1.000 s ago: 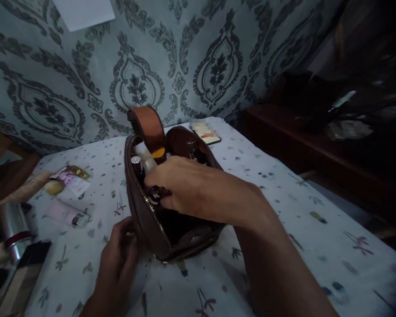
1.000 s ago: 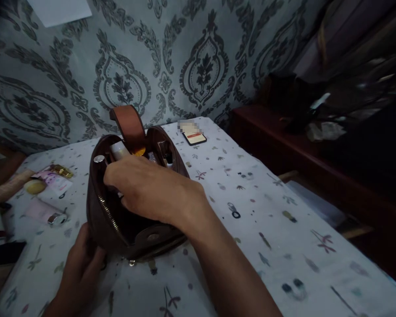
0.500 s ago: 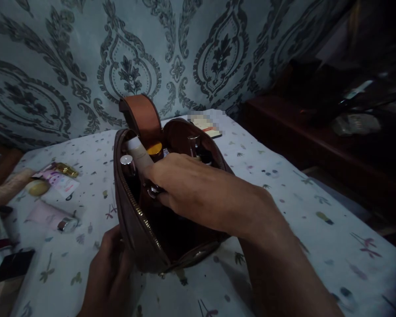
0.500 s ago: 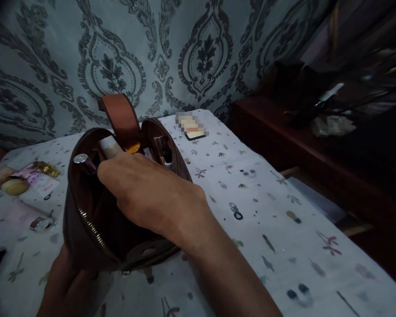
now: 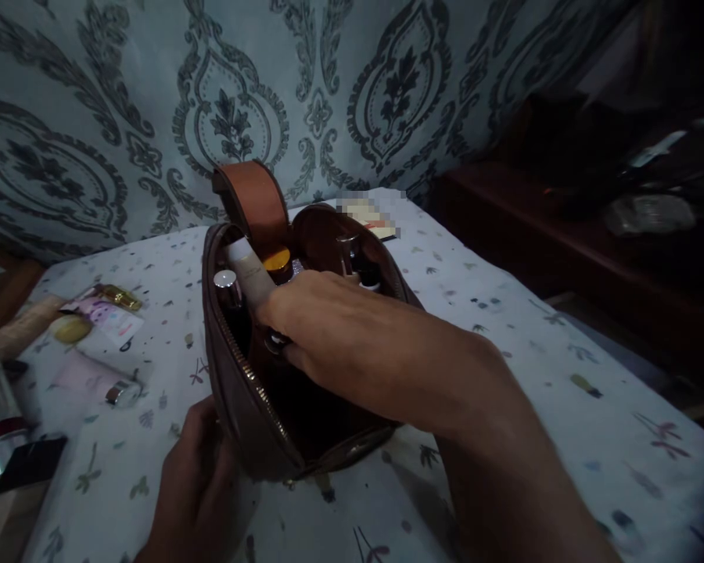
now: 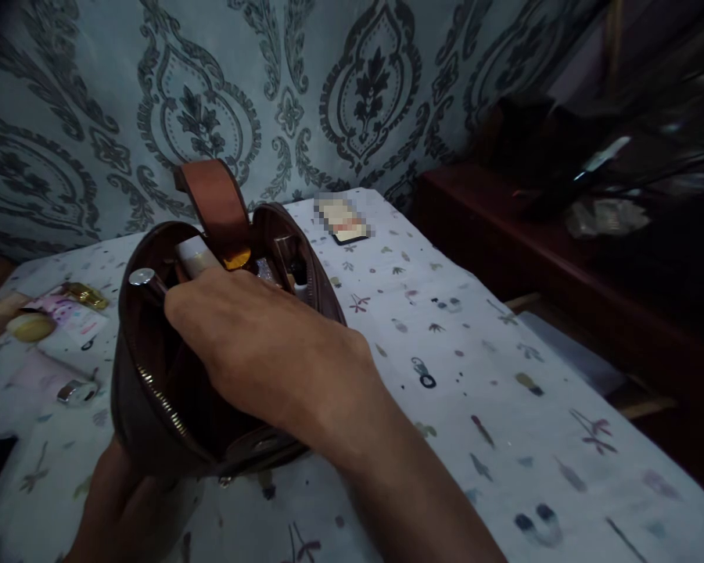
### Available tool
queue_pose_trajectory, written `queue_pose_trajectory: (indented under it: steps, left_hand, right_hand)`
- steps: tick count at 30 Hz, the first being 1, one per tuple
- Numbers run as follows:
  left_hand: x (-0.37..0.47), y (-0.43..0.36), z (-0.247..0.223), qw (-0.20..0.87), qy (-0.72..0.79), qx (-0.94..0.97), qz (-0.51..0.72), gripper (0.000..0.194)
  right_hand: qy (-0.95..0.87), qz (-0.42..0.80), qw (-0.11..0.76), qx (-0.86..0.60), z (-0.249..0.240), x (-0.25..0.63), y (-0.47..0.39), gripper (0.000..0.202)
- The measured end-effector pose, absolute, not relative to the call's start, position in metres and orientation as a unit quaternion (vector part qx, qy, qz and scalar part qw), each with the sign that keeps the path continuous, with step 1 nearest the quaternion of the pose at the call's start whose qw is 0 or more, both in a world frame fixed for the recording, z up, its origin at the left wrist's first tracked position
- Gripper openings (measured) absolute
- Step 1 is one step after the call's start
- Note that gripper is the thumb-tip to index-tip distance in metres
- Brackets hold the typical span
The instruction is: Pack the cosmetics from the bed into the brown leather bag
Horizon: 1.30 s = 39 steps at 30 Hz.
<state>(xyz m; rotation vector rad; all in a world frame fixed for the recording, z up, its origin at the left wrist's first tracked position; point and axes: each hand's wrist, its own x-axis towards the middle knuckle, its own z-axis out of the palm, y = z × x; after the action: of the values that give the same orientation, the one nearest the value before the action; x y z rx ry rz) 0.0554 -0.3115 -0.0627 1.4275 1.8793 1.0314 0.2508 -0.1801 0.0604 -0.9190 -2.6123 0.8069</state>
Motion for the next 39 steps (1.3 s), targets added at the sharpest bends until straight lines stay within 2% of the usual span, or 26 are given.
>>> queue_pose_trajectory:
  steps: [11, 19, 28, 39]
  left_hand:
    - [0.060, -0.312, -0.062, 0.239, 0.682, 0.563, 0.400, 0.038]
    - [0.054, -0.311, -0.065, 0.268, 0.648, 0.582, 0.411, 0.036]
    - [0.036, -0.308, -0.071, 0.251, 0.620, 0.650, 0.361, 0.036]
    - [0.038, -0.309, -0.067, 0.254, 0.611, 0.666, 0.344, 0.031]
  right_hand:
    - [-0.906, 0.236, 0.102, -0.337, 0.066, 0.246, -0.184, 0.020]
    - [-0.907, 0.202, 0.065, -0.364, 0.077, 0.243, -0.186, 0.016]
    - [-0.917, 0.193, 0.025, -0.349, 0.084, 0.244, -0.187, 0.027]
    - [-0.923, 0.173, 0.037, -0.342, 0.079, 0.241, -0.186, 0.022]
